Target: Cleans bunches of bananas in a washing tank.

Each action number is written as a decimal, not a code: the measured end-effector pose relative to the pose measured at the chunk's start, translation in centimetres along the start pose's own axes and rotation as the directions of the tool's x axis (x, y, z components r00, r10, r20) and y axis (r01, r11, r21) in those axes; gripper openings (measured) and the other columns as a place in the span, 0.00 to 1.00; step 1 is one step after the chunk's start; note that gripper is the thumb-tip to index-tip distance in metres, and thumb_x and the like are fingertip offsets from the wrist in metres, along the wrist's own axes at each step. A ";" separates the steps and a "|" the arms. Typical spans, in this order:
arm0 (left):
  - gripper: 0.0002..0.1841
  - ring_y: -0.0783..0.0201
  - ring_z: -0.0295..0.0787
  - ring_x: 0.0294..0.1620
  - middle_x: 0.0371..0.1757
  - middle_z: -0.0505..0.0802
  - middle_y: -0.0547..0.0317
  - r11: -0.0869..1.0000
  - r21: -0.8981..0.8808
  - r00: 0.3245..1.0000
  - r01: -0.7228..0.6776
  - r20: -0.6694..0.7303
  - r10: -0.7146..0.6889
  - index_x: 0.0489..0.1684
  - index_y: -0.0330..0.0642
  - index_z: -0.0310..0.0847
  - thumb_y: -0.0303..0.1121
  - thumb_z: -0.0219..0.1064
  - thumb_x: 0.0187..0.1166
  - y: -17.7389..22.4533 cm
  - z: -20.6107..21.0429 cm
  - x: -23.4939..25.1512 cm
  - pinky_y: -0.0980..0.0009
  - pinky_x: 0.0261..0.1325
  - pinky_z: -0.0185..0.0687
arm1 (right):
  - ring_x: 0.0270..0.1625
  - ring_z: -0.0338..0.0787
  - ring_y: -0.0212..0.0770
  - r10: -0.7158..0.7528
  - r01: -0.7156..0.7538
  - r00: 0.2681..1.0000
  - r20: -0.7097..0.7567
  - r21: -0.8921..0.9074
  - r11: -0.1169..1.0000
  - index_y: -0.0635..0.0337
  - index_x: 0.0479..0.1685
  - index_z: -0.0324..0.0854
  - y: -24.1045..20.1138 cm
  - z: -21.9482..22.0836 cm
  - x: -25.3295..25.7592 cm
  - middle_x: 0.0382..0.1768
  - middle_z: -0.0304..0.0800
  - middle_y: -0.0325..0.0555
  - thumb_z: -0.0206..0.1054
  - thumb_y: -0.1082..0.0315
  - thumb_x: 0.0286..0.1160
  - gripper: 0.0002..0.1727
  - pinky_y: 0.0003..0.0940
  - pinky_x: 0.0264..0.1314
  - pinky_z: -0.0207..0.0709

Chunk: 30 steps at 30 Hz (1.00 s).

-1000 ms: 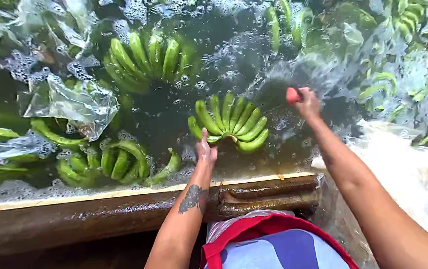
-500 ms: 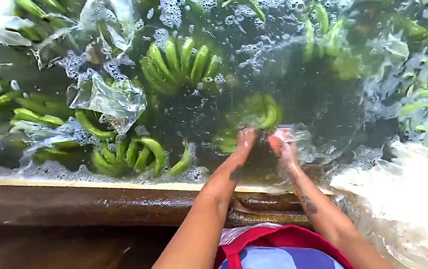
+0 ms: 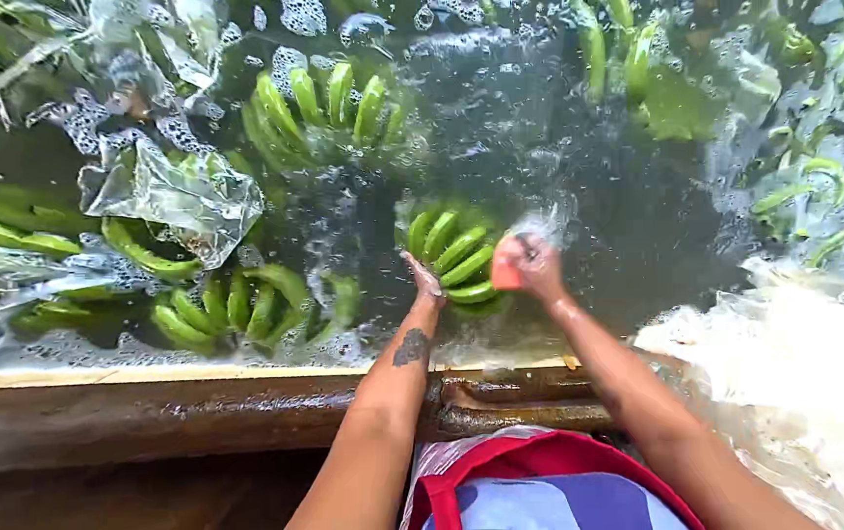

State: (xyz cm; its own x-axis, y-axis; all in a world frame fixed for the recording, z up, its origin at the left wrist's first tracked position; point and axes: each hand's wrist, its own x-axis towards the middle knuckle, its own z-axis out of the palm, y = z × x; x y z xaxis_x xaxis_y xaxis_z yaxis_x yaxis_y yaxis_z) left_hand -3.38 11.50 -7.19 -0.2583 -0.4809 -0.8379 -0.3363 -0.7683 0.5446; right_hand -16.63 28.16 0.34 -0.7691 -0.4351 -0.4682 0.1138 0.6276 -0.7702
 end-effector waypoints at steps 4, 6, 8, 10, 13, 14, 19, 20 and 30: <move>0.47 0.46 0.72 0.80 0.83 0.73 0.37 0.973 0.017 0.972 0.229 -0.063 -0.228 0.91 0.42 0.53 0.67 0.14 0.86 0.9 0.4 -1.9 0.43 0.75 0.74 | 0.45 0.97 0.53 -0.298 0.298 0.954 0.026 -0.178 0.938 0.62 0.41 0.93 0.9 2.3 -4.1 0.43 0.97 0.53 0.70 0.52 0.71 0.20 0.61 0.45 0.87; 0.39 0.50 0.79 0.72 0.75 0.79 0.36 0.942 0.172 0.958 0.288 -0.035 -0.286 0.85 0.35 0.60 0.56 0.20 0.94 3.1 -0.6 -3.9 0.50 0.70 0.79 | 0.49 0.96 0.51 -0.219 0.193 0.973 -0.068 -0.273 0.942 0.57 0.47 0.94 6.1 -0.1 -2.6 0.48 0.97 0.50 0.67 0.50 0.76 0.20 0.60 0.52 0.87; 0.30 0.56 0.81 0.68 0.71 0.82 0.39 0.912 0.311 0.959 0.268 0.006 -0.283 0.81 0.32 0.64 0.45 0.28 0.98 5.8 -1.6 -5.6 0.58 0.69 0.79 | 0.54 0.94 0.54 -0.038 0.022 0.999 -0.031 -0.408 0.913 0.54 0.50 0.92 9.9 -4.0 -1.1 0.50 0.96 0.51 0.68 0.46 0.76 0.21 0.64 0.60 0.83; 0.32 0.57 0.84 0.64 0.67 0.85 0.41 0.926 0.299 0.969 0.231 0.013 -0.246 0.80 0.34 0.66 0.48 0.27 0.97 6.9 -2.3 -5.2 0.58 0.65 0.82 | 0.58 0.93 0.55 0.167 -0.087 0.980 0.112 -0.512 0.855 0.50 0.55 0.90 12.0 -7.9 -0.1 0.51 0.95 0.52 0.67 0.41 0.75 0.25 0.66 0.63 0.80; 0.45 0.57 0.85 0.64 0.66 0.87 0.46 0.955 0.257 0.985 0.147 0.052 -0.166 0.81 0.44 0.68 0.66 0.18 0.87 6.9 -3.8 -3.3 0.53 0.64 0.84 | 0.62 0.90 0.60 0.298 -0.091 0.915 0.271 -0.582 0.808 0.53 0.63 0.87 14.9 -10.2 -1.2 0.56 0.91 0.59 0.67 0.34 0.71 0.34 0.66 0.66 0.78; 0.48 0.57 0.84 0.69 0.70 0.86 0.48 0.958 0.273 0.994 0.085 0.039 -0.099 0.82 0.48 0.68 0.71 0.16 0.84 6.7 -4.1 -2.3 0.51 0.68 0.82 | 0.67 0.87 0.62 0.350 -0.110 0.890 0.292 -0.608 0.786 0.53 0.70 0.84 15.0 -10.3 -2.0 0.65 0.87 0.62 0.69 0.31 0.68 0.40 0.67 0.70 0.76; 0.48 0.47 0.70 0.85 0.83 0.75 0.36 0.746 0.634 0.979 -0.203 0.104 0.178 0.91 0.40 0.57 0.70 0.23 0.85 7.0 -4.0 0.6 0.42 0.85 0.65 | 0.70 0.84 0.70 0.407 -0.258 0.896 0.178 -0.539 0.802 0.48 0.90 0.64 10.4 -9.6 -6.8 0.79 0.74 0.69 0.78 0.39 0.64 0.52 0.70 0.69 0.77; 0.45 0.46 0.69 0.86 0.84 0.74 0.35 0.689 0.684 0.971 -0.240 0.174 0.165 0.92 0.40 0.54 0.68 0.33 0.88 7.1 -4.2 1.1 0.42 0.85 0.64 | 0.68 0.85 0.68 0.374 -0.280 0.921 0.109 -0.484 0.829 0.45 0.93 0.60 9.7 -9.7 -7.9 0.82 0.70 0.67 0.79 0.40 0.63 0.54 0.67 0.66 0.80; 0.19 0.54 0.85 0.38 0.40 0.81 0.15 0.529 0.111 0.301 -0.841 0.909 0.288 0.52 0.00 0.64 0.21 0.57 0.82 -3.0 -7.1 0.4 0.74 0.37 0.82 | 0.78 0.81 0.51 0.168 -0.194 0.909 -0.381 -0.029 0.981 0.53 0.78 0.79 7.2 -11.9 -25.4 0.76 0.81 0.55 0.76 0.53 0.73 0.32 0.51 0.81 0.74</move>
